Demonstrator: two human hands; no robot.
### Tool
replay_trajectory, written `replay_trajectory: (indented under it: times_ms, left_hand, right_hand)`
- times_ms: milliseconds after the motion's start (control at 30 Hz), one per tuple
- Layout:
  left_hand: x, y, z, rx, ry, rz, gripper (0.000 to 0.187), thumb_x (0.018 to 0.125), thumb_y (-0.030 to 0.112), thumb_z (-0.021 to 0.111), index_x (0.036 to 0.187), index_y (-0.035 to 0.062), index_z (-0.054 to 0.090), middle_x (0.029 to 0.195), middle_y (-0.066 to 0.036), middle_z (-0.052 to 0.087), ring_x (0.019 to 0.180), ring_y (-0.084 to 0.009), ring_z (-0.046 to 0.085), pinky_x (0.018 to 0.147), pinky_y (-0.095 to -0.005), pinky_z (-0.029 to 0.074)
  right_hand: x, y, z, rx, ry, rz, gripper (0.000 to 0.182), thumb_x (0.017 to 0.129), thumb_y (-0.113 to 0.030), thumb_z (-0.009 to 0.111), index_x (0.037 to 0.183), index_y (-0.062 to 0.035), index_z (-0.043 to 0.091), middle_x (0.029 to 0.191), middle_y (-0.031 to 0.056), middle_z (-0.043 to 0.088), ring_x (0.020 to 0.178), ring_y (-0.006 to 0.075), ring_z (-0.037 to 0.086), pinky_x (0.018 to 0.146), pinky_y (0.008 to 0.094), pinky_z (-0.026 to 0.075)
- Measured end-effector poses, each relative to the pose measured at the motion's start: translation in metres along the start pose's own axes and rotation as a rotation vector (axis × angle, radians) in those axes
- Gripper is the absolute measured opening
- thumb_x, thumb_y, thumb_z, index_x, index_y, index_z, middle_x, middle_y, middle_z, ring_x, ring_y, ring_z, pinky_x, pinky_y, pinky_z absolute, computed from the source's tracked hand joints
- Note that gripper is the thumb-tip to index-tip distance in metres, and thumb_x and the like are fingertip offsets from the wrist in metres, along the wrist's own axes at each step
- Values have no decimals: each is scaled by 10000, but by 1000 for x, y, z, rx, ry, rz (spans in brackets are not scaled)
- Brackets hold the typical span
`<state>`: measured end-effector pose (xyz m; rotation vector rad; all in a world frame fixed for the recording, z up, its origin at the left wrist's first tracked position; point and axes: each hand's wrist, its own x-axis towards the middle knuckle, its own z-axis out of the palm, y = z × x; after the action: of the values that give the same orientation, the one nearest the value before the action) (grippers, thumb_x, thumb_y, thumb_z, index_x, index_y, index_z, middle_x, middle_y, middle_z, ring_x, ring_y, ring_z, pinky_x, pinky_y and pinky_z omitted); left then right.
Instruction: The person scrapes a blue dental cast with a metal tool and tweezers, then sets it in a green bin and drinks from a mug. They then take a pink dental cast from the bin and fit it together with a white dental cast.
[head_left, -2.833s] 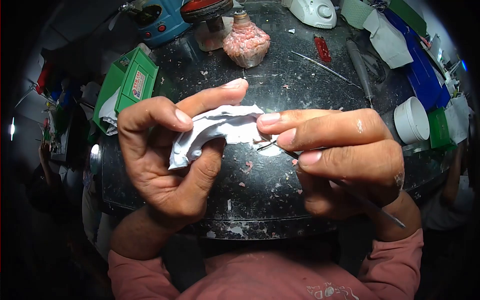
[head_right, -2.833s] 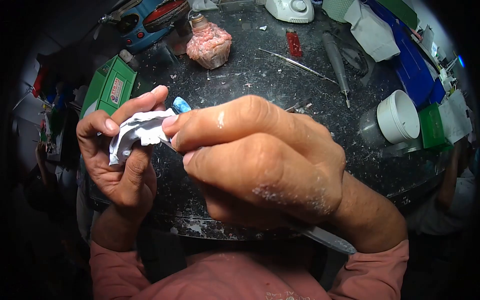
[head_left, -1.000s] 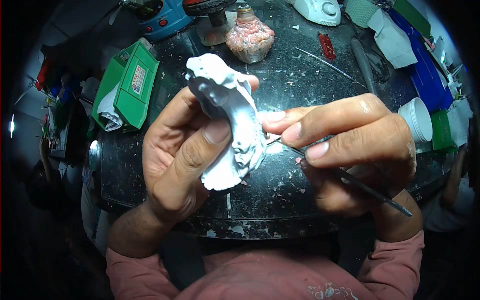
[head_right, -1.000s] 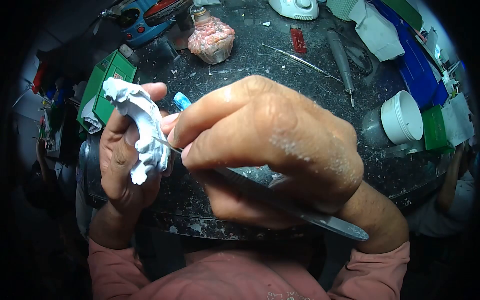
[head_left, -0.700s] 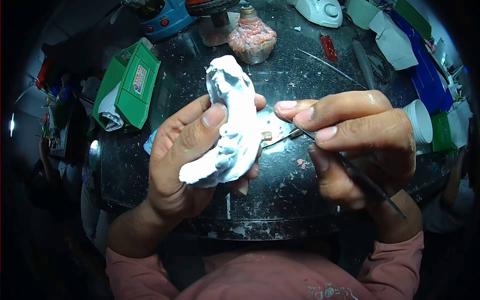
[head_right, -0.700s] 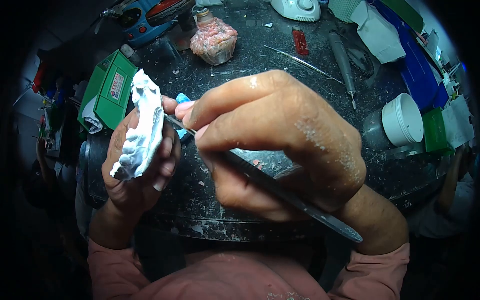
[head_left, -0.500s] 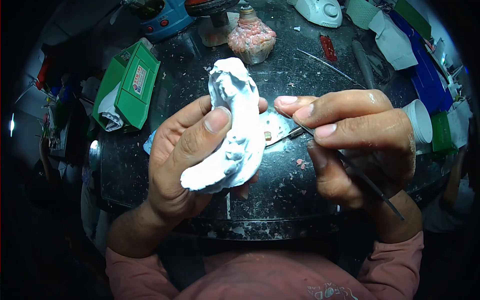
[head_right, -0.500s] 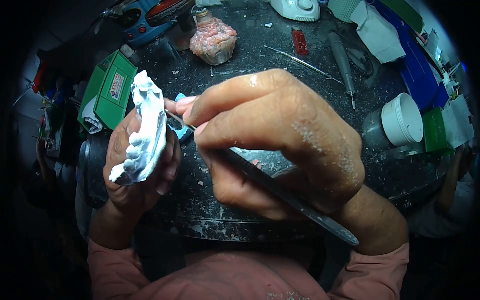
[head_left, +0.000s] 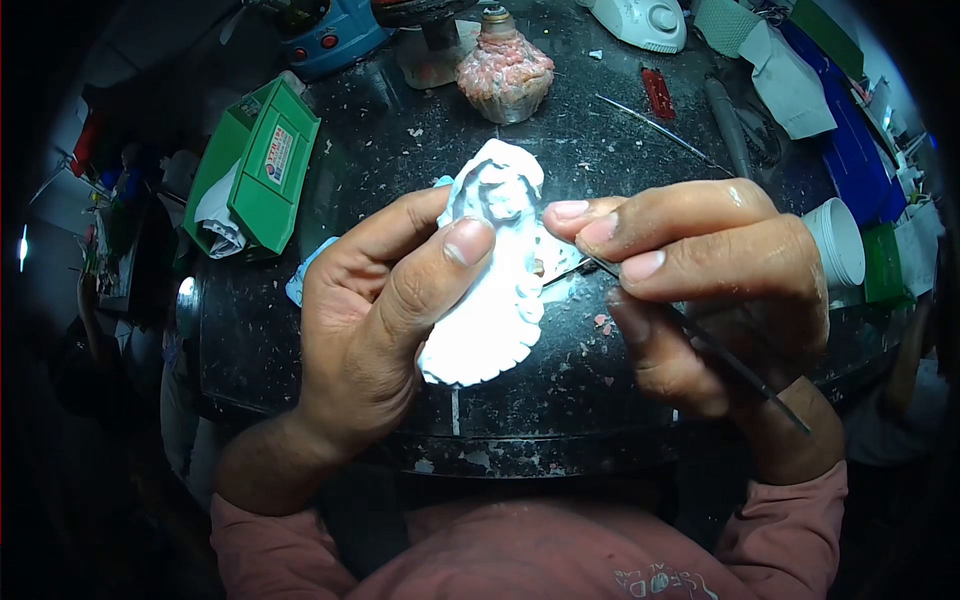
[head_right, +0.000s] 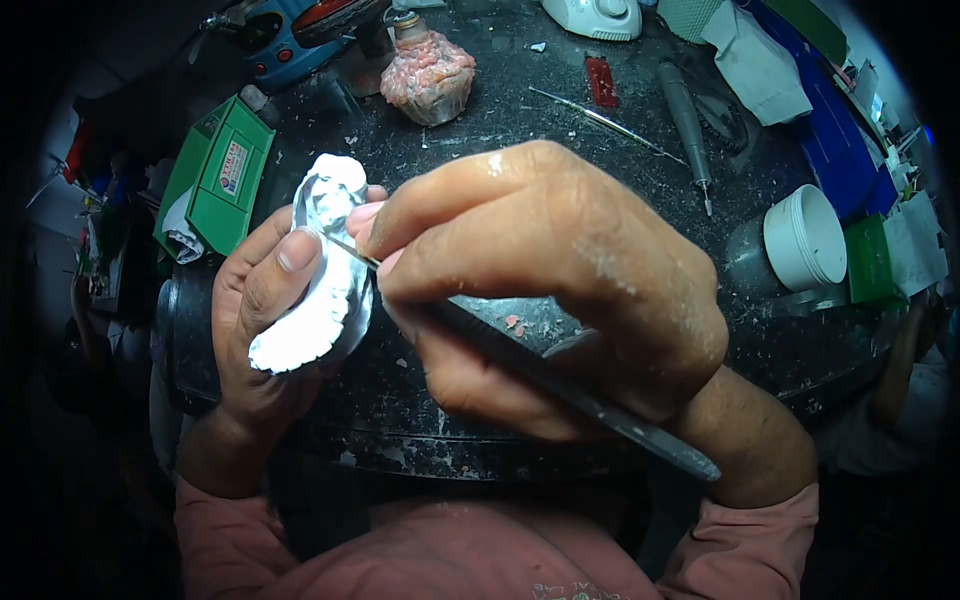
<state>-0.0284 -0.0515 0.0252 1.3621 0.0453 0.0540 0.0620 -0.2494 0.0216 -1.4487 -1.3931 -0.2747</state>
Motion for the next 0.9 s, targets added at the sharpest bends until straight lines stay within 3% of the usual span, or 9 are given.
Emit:
replay_trajectory:
  times_ms: [33, 133, 233, 367, 667, 900]
  left_hand:
    - [0, -1, -1, -9, -12, -1, 504, 959, 333, 565, 1253, -77, 570, 1140, -144, 670, 1003, -149, 658, 892, -275, 502]
    - [0, -2, -2, 54, -30, 29, 497, 980, 317, 521, 1263, -90, 553, 1188, -161, 648, 1057, -177, 647, 950, -302, 482]
    - [0, 0, -3, -113, -66, 5, 514, 994, 304, 475, 1305, -105, 492, 1194, -173, 637, 1064, -187, 648, 933, -292, 502]
    - [1, 0, -5, -77, -156, 35, 546, 1000, 280, 441, 1369, -115, 363, 1206, -199, 597, 1106, -201, 632, 917, -299, 532]
    - [2, -4, -4, -66, -119, 88, 589, 962, 292, 541, 1367, -102, 376, 1257, -192, 564, 1125, -209, 612, 960, -327, 514]
    - [3, -4, -6, -26, -67, 78, 730, 870, 261, 676, 1424, -78, 343, 1373, -213, 494, 1240, -258, 534, 1091, -402, 399]
  right_hand:
    - [-1, -1, 2, 44, 10, 46, 267, 842, 106, 621, 1044, 3, 479, 1040, 192, 583, 1020, 306, 674, 928, 412, 573]
    - [-3, -2, 7, 175, 67, 173, 213, 856, 103, 584, 1025, 4, 500, 1040, 178, 587, 1038, 285, 666, 955, 412, 559]
    - [-3, 0, 8, 227, 104, 204, 188, 870, 85, 568, 1027, 1, 509, 1044, 173, 589, 1060, 276, 657, 961, 413, 554]
    - [-3, 0, 9, 258, 130, 222, 156, 886, 43, 581, 1019, -1, 512, 1046, 170, 594, 1054, 279, 662, 962, 424, 553]
    - [-3, 1, 9, 320, 163, 267, 142, 899, 2, 599, 1014, -18, 518, 1048, 153, 604, 1053, 278, 664, 969, 435, 551]
    - [-4, 7, 10, 362, 177, 240, 141, 897, -4, 607, 1011, -22, 526, 1036, 145, 608, 1062, 265, 655, 980, 447, 542]
